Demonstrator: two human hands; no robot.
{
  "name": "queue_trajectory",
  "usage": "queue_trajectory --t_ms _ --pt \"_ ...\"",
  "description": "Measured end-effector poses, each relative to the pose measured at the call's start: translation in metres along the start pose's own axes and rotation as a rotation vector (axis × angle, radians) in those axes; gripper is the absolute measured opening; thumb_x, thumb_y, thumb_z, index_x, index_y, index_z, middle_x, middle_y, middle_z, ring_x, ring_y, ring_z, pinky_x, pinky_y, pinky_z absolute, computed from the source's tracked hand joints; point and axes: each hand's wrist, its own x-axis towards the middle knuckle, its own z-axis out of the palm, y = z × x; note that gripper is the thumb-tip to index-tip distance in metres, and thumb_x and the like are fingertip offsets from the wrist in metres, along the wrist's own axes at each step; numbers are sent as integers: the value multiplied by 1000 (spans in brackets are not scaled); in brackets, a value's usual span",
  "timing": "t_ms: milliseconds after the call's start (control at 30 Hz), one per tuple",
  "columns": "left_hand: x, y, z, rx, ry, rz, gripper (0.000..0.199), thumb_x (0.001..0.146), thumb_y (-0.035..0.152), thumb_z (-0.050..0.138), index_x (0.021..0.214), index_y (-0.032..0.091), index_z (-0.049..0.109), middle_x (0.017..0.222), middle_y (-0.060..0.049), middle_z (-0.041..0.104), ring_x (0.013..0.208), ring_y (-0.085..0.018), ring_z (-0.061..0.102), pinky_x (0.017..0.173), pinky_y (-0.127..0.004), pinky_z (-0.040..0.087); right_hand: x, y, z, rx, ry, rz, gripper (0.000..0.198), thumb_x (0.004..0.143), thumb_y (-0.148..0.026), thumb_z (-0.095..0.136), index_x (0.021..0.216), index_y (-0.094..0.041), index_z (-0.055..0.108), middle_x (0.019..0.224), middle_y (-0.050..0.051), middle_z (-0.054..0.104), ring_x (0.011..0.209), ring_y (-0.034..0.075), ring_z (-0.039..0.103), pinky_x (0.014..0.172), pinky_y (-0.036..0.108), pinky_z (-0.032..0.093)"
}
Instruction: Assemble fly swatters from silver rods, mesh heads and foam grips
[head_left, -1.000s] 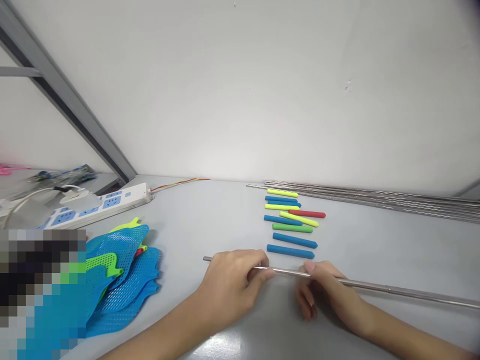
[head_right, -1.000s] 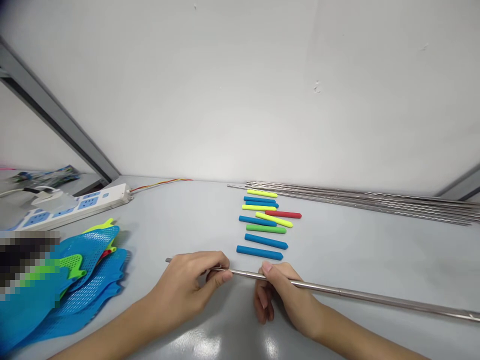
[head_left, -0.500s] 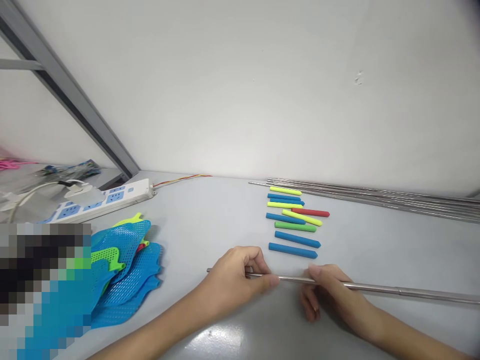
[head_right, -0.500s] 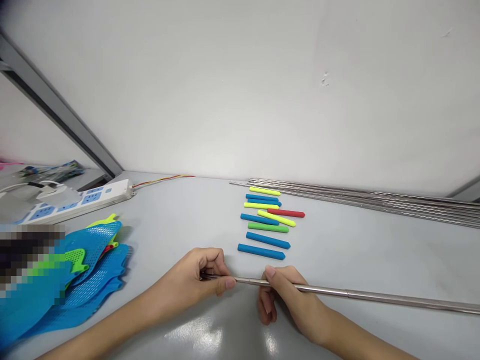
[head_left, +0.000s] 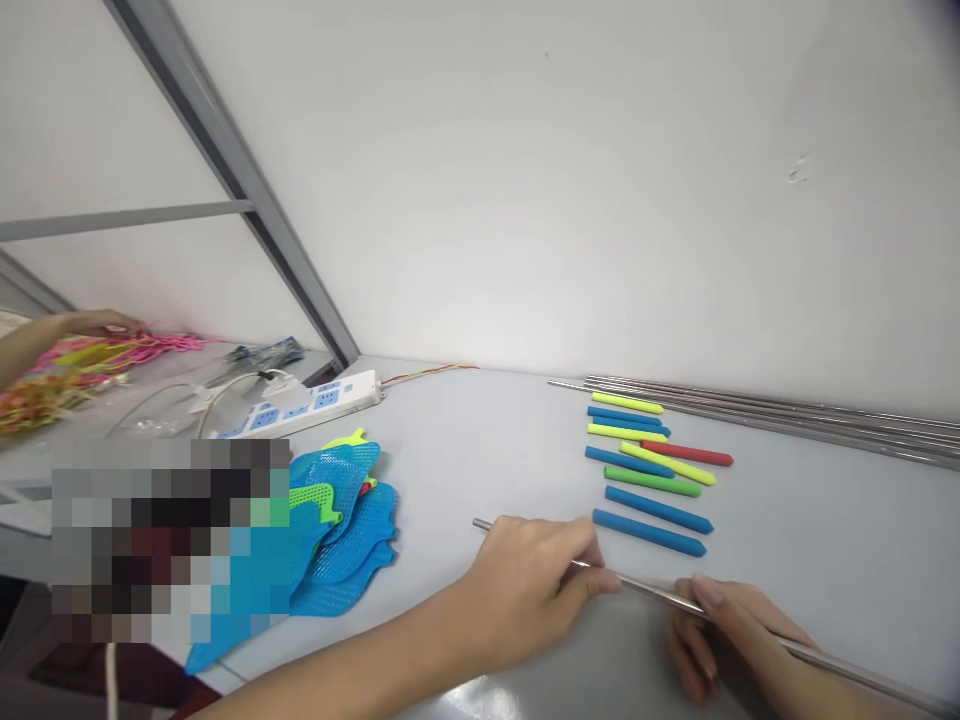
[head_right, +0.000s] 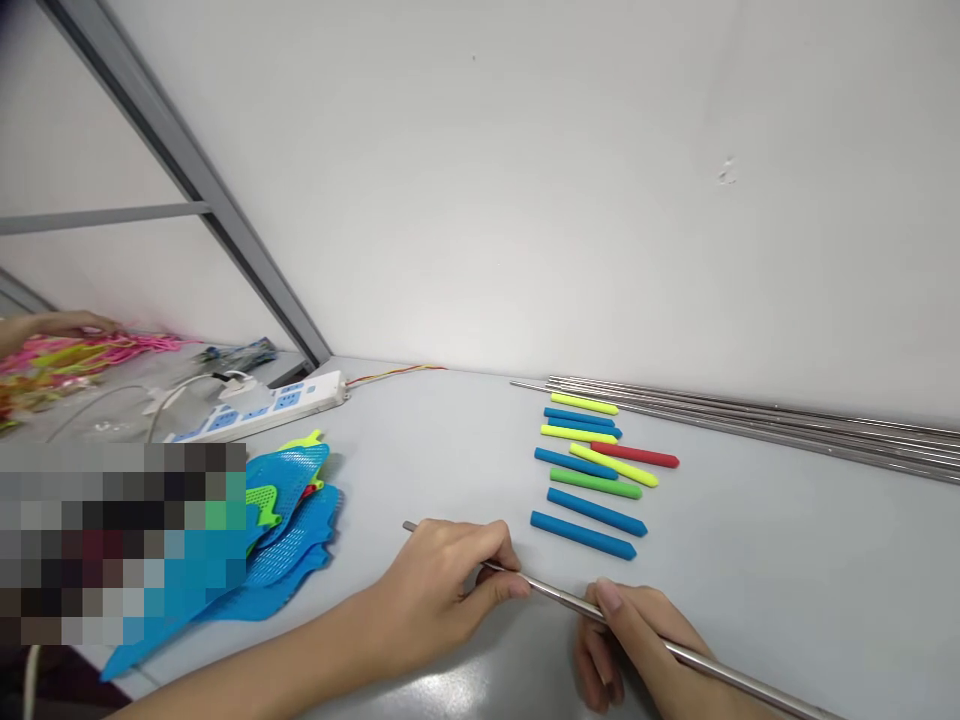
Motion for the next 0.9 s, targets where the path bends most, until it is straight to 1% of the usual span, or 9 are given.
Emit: queue_trajectory --t_ms 100,200,300,400,500,600,700,800,900 --pt "-1 -2 3 62 30 63 21 87 37 44 77 19 50 62 5 58 57 -10 52 52 -20 31 4 -1 1 63 -22 15 58 82 -64 21 51 -20 43 52 5 56 53 16 49 56 29 41" --pt "-1 -3 5 77 46 93 21 87 36 43 77 19 50 61 5 57 56 -10 52 52 -21 32 6 -1 0 110 -50 21 58 81 -65 22 49 -20 41 50 5 55 49 15 48 54 29 40" --pt "0 -3 5 80 56 99 22 87 36 43 77 18 51 61 4 56 56 -10 52 53 -21 32 3 -1 -1 57 -16 -5 57 84 -61 23 51 -19 45 53 5 56 54 16 49 57 29 39" --pt "1 -2 3 69 27 95 21 87 36 44 78 18 52 64 4 58 58 -10 53 54 -21 33 -1 -4 -2 21 0 -1 55 86 -56 24 54 -18 48 56 4 57 59 17 49 62 29 39" --pt "1 1 -1 54 -9 99 23 91 30 34 82 19 53 70 3 59 63 -10 55 59 -21 35 -3 -8 -2 67 -19 2 55 87 -55 24 54 -18 47 55 3 56 57 16 49 61 29 39" --pt "0 3 -4 12 -2 55 30 93 25 24 94 21 54 76 3 61 69 -10 57 65 -21 38 -1 -6 -2 79 -21 -28 54 87 -55 24 55 -18 47 56 3 56 58 16 49 61 29 39" --pt "0 3 -5 -39 21 17 31 93 27 25 105 23 54 79 2 63 71 -11 58 66 -21 40 1 1 -3 67 -16 -74 54 88 -53 23 55 -18 47 56 3 56 58 15 49 60 28 39" --pt "2 1 -5 -92 42 33 32 92 29 29 106 22 57 80 1 65 71 -10 59 67 -20 42 0 4 -3 73 -25 -95 54 89 -52 22 56 -17 47 55 3 55 57 15 48 58 27 39" --pt "3 -1 -5 -133 54 58 32 91 31 32 106 21 59 76 1 66 69 -10 60 67 -19 43 -1 2 -4 72 -27 -96 53 89 -52 23 58 -17 48 56 2 54 57 14 48 59 27 39"
